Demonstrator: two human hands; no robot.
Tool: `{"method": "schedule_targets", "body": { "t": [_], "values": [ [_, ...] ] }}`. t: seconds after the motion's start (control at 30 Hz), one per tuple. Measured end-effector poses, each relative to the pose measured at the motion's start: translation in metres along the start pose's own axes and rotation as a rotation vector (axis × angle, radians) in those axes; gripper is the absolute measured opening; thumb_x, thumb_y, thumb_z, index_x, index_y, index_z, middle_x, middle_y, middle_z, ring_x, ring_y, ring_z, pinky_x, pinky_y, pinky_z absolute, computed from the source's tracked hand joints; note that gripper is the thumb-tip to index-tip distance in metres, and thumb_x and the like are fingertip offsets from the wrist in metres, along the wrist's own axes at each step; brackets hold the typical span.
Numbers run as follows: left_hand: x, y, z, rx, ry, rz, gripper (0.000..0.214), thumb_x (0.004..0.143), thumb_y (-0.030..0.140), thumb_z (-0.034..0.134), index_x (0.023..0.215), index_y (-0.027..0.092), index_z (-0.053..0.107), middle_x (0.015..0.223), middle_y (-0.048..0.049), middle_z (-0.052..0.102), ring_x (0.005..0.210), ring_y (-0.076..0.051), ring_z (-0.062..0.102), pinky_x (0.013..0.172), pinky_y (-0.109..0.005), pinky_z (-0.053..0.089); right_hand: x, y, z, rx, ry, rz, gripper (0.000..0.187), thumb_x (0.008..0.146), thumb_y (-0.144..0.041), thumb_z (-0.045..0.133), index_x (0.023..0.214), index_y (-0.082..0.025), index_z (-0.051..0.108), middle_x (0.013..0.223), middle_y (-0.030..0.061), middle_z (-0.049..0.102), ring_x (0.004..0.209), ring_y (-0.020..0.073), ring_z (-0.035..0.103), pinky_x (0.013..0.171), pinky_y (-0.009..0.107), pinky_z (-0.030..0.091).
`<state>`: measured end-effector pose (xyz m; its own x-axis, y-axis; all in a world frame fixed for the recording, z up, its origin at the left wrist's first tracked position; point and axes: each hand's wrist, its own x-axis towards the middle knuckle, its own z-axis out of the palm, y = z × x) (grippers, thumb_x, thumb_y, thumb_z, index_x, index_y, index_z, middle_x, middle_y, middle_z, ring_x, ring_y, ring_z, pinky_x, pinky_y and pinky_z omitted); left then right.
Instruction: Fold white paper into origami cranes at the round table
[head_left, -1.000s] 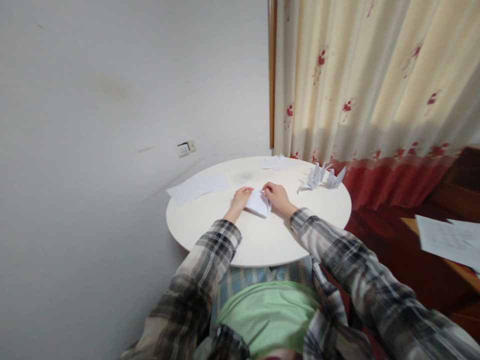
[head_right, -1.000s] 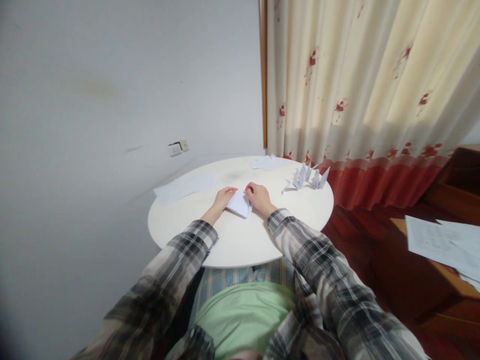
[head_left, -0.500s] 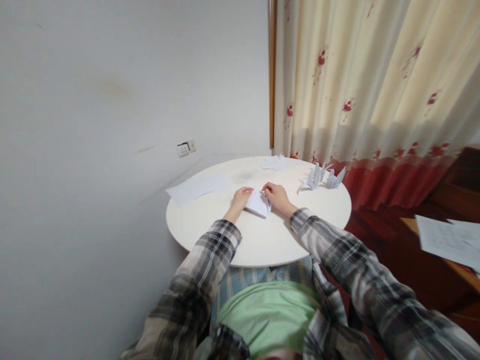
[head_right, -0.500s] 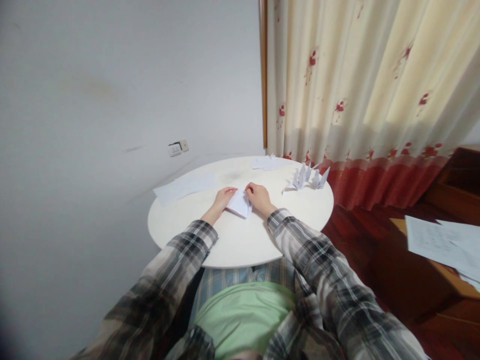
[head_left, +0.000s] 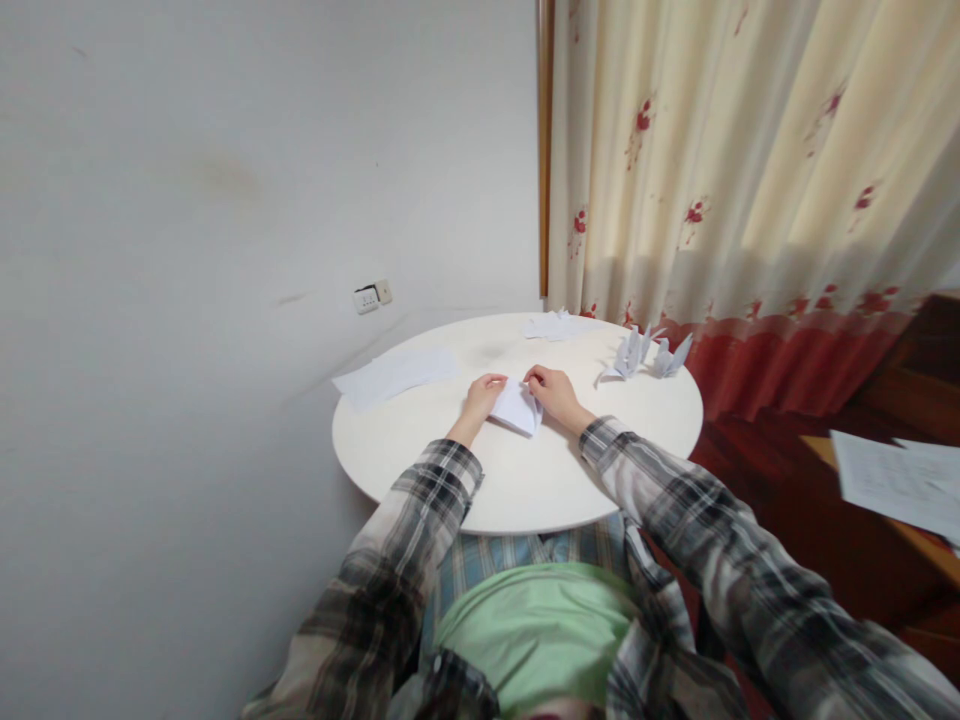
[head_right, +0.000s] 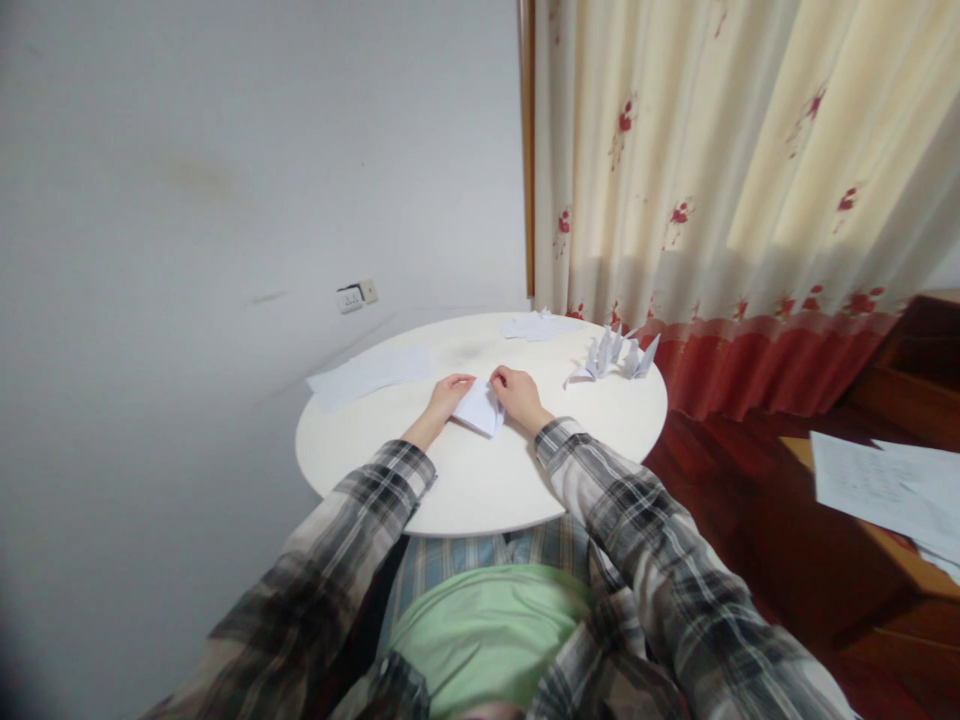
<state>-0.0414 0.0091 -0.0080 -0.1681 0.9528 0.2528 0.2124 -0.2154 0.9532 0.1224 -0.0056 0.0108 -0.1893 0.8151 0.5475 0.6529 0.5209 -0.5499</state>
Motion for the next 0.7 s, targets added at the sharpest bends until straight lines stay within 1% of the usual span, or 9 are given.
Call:
{"method": "schedule_targets", "body": {
  "t": [0.17, 0.27, 0.47, 0.7],
  "values": [
    [-0.0051, 0.0051, 0.0002, -0.044, -0.044, -0.028, 0.028, 0.067, 0.021, 0.062, 0.093, 0.012, 0.067, 0.07, -0.0039, 0.066, 0.056, -0.012, 0.055, 0.054, -0.022, 0.041, -0.0005, -0.0004, -0.0005, 0.021, -0.004, 0.004, 0.026, 0.081, -0.019, 0.041, 0.085, -0.018, 0.067, 0.075, 0.0013, 0.067, 0.068, 0.0117, 0.056, 0.064, 0.021, 0.036],
    [-0.0068, 0.0062, -0.0002, -0.062, -0.06, -0.024, 0.033, 0.065, 0.021, 0.064, 0.097, 0.012, 0.067, 0.069, -0.0039, 0.066, 0.056, -0.012, 0.055, 0.054, -0.022, 0.041, -0.0011, -0.0019, -0.0019, 0.006, -0.007, 0.006, 0.026, 0.082, -0.019, 0.041, 0.086, -0.018, 0.067, 0.077, 0.0015, 0.068, 0.07, 0.012, 0.057, 0.065, 0.021, 0.037],
    [-0.0054, 0.0038, -0.0003, -0.041, -0.047, 0.008, 0.032, 0.062, 0.02, 0.067, 0.093, 0.012, 0.068, 0.067, -0.0032, 0.066, 0.058, -0.012, 0.055, 0.054, -0.022, 0.042, -0.0022, -0.0054, -0.0044, -0.008, -0.025, 0.027, 0.026, 0.082, -0.019, 0.041, 0.087, -0.018, 0.066, 0.078, 0.0016, 0.068, 0.071, 0.012, 0.057, 0.067, 0.021, 0.038],
    [-0.0063, 0.0042, -0.0005, -0.019, -0.034, 0.048, 0.033, 0.063, 0.018, 0.066, 0.095, 0.011, 0.067, 0.069, -0.0038, 0.066, 0.061, -0.012, 0.056, 0.058, -0.022, 0.042, -0.0016, -0.0034, -0.0028, -0.035, -0.021, 0.042, 0.026, 0.083, -0.02, 0.041, 0.087, -0.019, 0.066, 0.08, 0.0022, 0.068, 0.073, 0.0126, 0.058, 0.067, 0.021, 0.037]
  ]
}}
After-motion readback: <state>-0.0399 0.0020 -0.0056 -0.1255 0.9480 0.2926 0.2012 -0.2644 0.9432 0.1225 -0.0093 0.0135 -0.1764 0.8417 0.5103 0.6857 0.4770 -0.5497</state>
